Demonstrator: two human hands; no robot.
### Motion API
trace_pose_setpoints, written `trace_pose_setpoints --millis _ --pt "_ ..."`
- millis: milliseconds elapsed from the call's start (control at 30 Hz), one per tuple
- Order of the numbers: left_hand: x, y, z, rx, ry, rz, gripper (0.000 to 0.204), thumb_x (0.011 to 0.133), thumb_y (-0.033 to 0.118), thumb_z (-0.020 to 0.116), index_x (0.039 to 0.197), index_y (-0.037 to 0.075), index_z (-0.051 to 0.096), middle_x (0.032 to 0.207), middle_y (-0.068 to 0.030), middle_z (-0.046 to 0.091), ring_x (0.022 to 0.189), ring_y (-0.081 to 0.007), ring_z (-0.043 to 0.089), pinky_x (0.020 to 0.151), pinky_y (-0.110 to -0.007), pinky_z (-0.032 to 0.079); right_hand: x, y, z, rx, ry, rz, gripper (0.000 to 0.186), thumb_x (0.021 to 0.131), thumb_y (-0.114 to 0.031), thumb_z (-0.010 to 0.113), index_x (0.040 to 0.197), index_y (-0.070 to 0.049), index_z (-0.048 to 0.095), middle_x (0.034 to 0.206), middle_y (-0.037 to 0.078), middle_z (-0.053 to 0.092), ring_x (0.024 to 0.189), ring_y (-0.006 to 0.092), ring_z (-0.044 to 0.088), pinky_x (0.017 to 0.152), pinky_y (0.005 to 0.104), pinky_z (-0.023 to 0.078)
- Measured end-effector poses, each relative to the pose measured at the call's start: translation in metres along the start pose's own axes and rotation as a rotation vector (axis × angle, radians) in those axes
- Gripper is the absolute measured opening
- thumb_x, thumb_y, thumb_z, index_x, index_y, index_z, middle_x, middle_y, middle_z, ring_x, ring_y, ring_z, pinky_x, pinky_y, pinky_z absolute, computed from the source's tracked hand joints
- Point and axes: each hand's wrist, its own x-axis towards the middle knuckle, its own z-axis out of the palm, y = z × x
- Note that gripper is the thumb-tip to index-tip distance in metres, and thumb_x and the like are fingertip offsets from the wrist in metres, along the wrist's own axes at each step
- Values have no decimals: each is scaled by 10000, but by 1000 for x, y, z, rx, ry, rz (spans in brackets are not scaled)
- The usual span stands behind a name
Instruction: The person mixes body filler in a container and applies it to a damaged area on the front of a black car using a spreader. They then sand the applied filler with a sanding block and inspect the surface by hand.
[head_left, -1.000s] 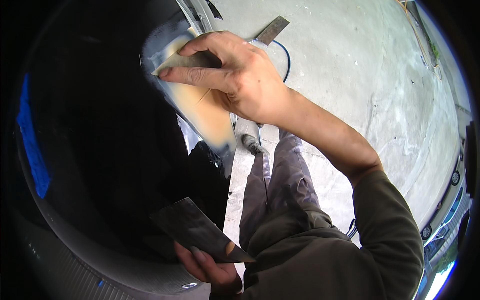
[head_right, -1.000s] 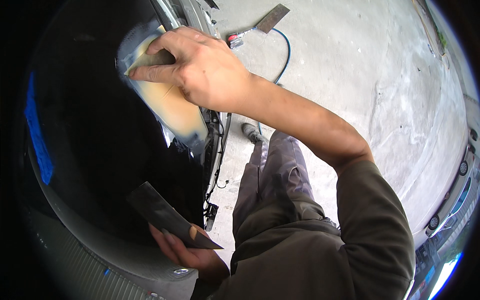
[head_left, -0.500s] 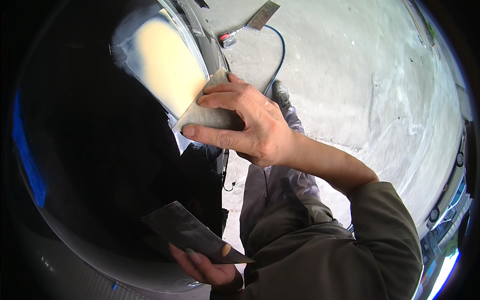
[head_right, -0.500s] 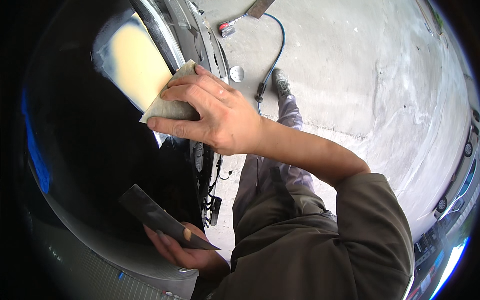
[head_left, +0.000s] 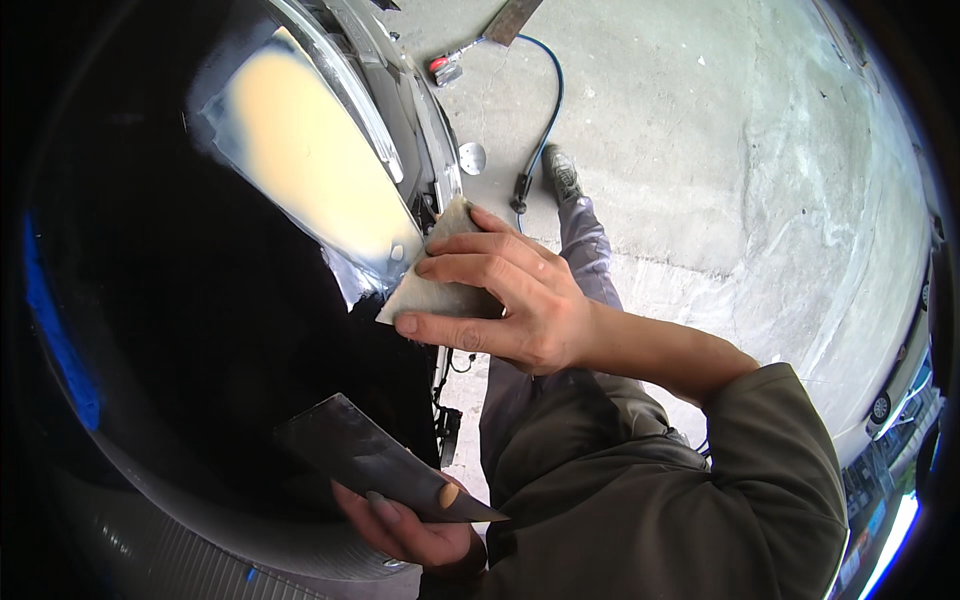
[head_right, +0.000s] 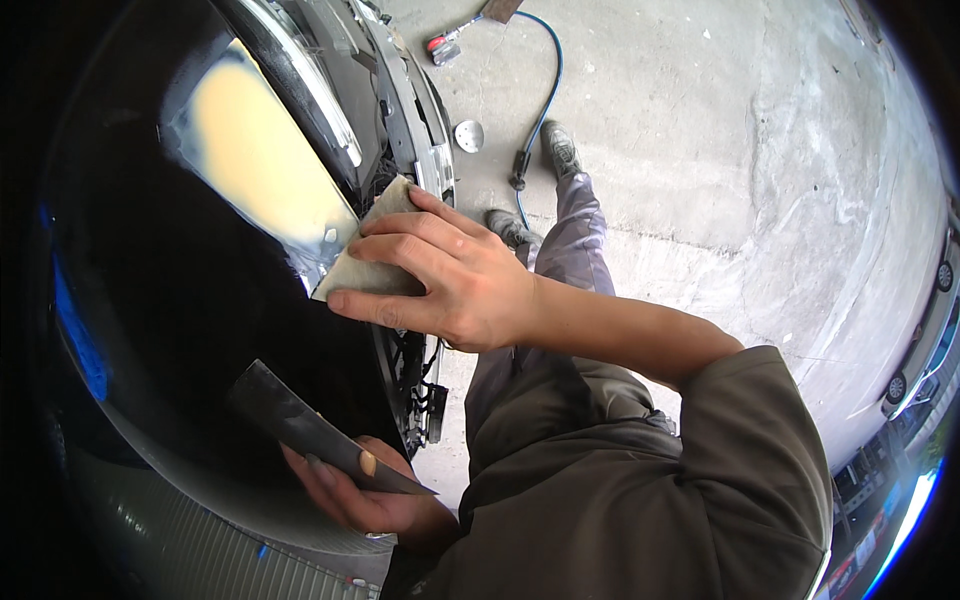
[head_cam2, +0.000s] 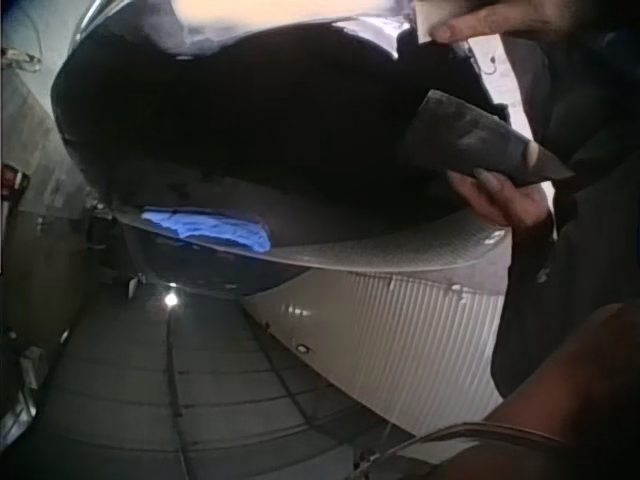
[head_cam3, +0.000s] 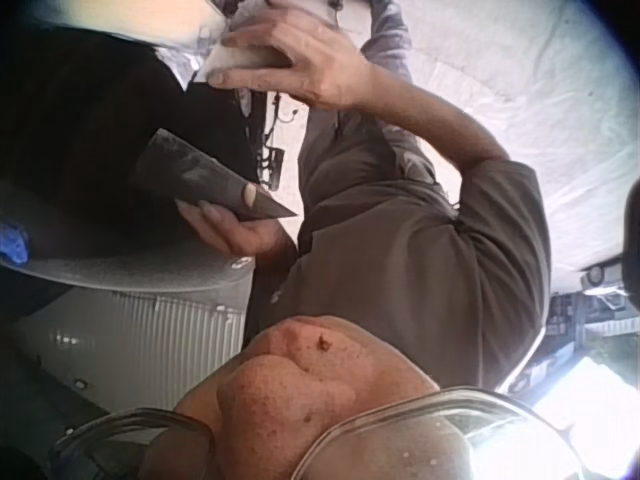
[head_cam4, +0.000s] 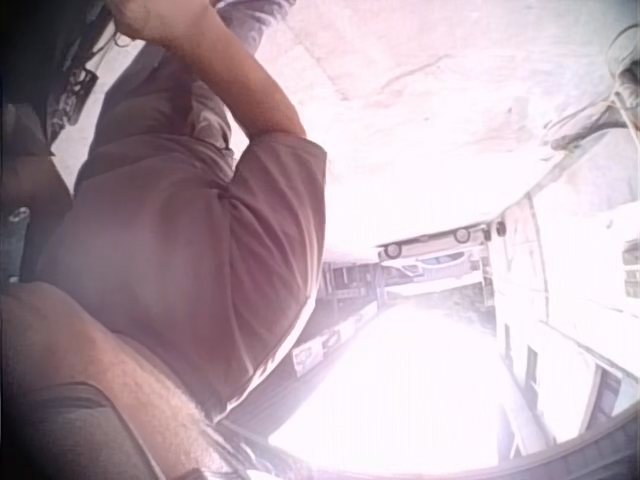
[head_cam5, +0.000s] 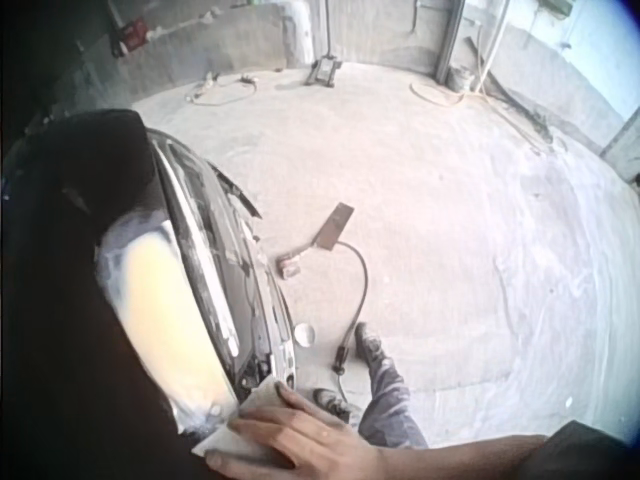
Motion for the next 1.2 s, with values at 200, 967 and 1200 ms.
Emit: trace_pose_setpoints --millis 200,967,1200 --pt "28 19 21 -254 4 -93 431 1087 82 554 1454 -64 382 1395 -398 509 1227 -458 648 986 -467 612 19 -17 -76 303 -2 -73 302 881 -199 796 1175 -265 817 1199 144 690 1134 323 698 1080 648 489" --pt "91 48 35 -1302 136 -722 516 1112 92 384 1535 -167 244 1470 -335 498 1319 -308 584 1086 -366 478 50 -26 -125 -88 -319 -288 410 772 -260 794 1180 -292 812 1184 64 728 1072 257 727 1091 611 499" --pt "50 3 17 -860 294 -752 482 1096 49 513 1550 -57 394 1515 -308 475 1314 -365 611 1041 -397 604 66 -31 -101 46 -334 -272 484 735 -120 788 1206 -228 798 1204 74 700 1129 274 709 1074 565 534"
